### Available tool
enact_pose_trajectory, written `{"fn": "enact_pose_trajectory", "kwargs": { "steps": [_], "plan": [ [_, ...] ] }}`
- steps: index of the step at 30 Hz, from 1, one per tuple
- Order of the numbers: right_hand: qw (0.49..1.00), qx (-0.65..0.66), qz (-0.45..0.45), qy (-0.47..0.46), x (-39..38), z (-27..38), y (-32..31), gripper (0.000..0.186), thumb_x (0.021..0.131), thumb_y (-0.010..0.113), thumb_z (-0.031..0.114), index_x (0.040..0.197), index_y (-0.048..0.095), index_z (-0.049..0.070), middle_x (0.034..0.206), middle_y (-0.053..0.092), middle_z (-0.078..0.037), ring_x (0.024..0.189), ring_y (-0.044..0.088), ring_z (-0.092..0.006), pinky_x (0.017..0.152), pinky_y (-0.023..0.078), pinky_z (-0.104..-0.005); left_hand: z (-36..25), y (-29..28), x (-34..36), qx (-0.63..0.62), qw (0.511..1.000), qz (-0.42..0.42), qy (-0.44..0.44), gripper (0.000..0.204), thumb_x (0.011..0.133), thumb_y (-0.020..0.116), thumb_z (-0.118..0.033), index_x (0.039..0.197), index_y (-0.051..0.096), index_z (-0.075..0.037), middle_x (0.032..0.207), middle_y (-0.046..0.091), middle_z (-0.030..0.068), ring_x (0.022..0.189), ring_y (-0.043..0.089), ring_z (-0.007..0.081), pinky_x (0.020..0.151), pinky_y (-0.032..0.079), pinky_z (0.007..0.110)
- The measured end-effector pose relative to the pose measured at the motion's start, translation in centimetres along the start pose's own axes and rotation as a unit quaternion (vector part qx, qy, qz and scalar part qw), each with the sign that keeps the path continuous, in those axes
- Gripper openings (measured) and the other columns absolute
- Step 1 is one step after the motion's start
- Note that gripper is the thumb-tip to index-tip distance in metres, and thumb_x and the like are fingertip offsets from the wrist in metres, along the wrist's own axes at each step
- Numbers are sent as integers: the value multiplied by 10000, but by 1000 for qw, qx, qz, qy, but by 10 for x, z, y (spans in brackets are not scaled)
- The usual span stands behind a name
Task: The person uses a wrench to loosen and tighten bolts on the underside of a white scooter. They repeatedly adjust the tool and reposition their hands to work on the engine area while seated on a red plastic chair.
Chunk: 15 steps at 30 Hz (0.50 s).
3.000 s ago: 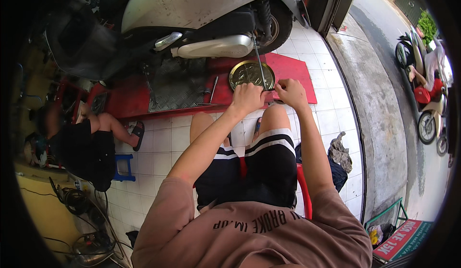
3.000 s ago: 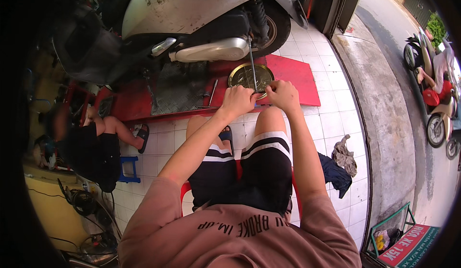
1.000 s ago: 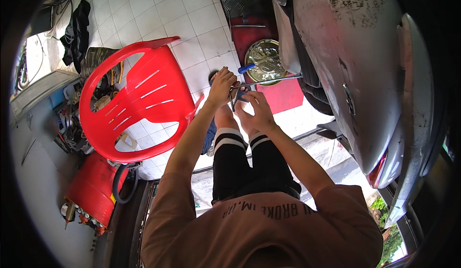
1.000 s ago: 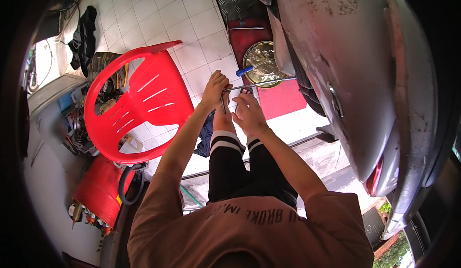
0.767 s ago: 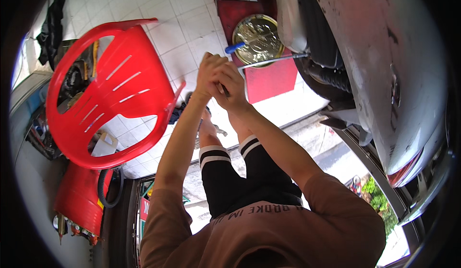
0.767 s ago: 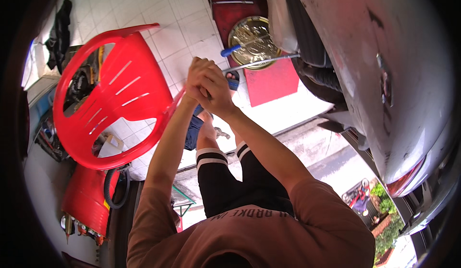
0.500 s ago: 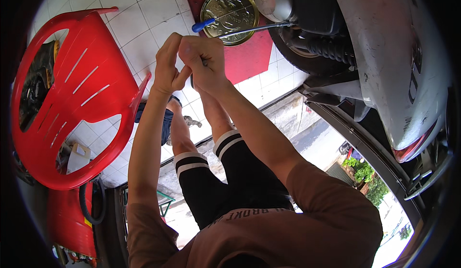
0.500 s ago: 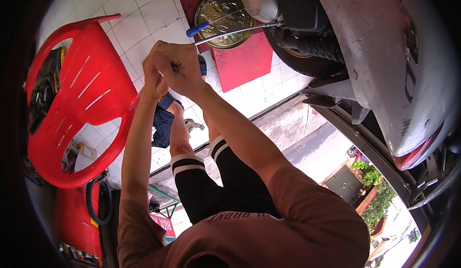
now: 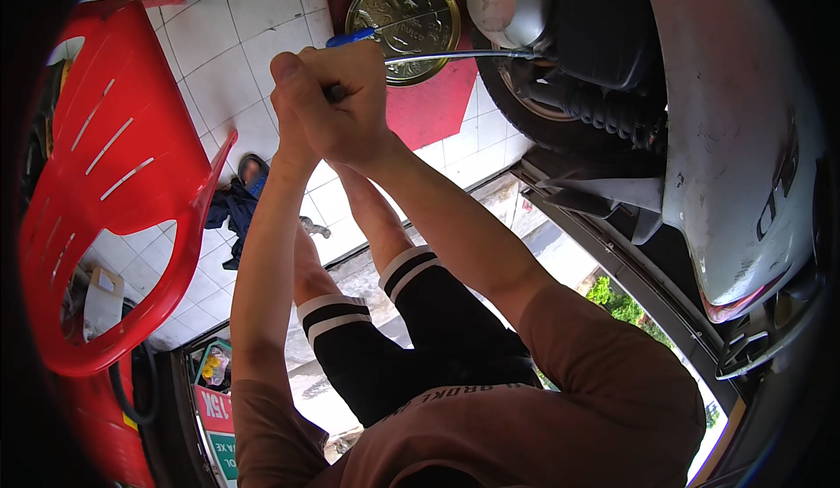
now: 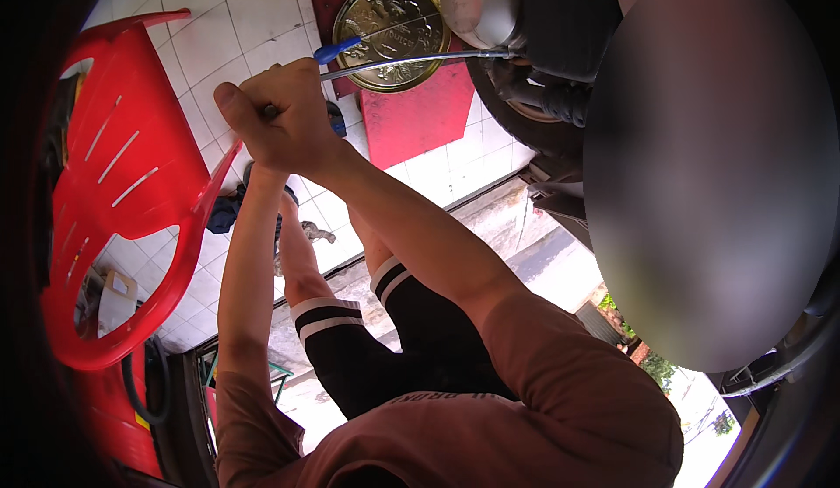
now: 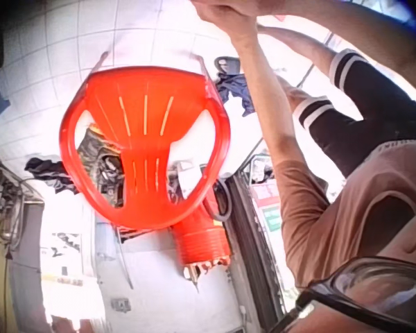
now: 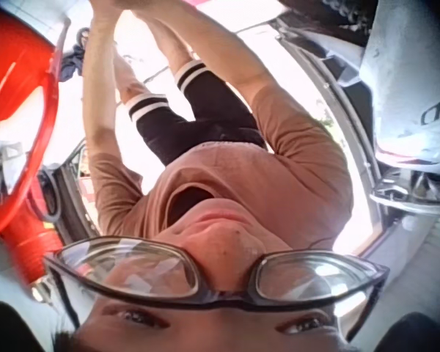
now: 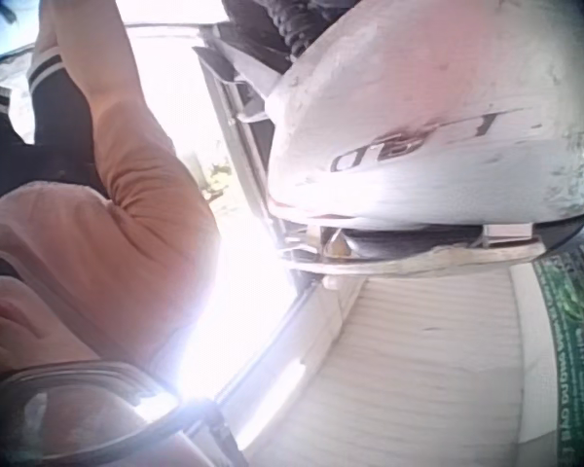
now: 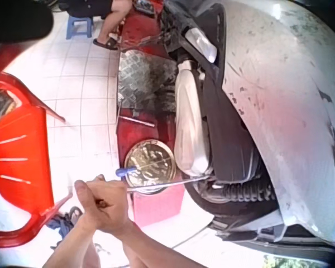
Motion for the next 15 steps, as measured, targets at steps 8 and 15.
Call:
{"fn": "enact_pose_trajectory", "kwargs": {
  "steps": [8, 15],
  "plan": [
    [984, 101, 61, 134, -13, -18, 4, 650, 993, 472, 323, 432, 335, 24, 356, 292, -72, 331, 257, -122, 374, 208, -326, -30, 6, -16, 76, 992, -99, -16, 276, 840, 605, -283, 754, 522, -35, 710, 437, 54, 641, 438, 130, 545, 373, 277],
    [970, 10, 200, 140, -22, -12, -7, 384, 947, 550, 273, 651, 543, 28, 697, 573, -64, 629, 538, -122, 554, 408, -271, -60, 9, -17, 70, 983, -85, 144, 312, 840, 583, -291, 773, 498, 1, 702, 401, 83, 625, 408, 182, 546, 340, 289]
  ]
}}
Point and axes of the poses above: each hand's wrist, its own x-axis towards the middle knuckle, its own y-axis out of the palm, z = x × y, the point moved 7 cm from there along x, towards the middle knuckle
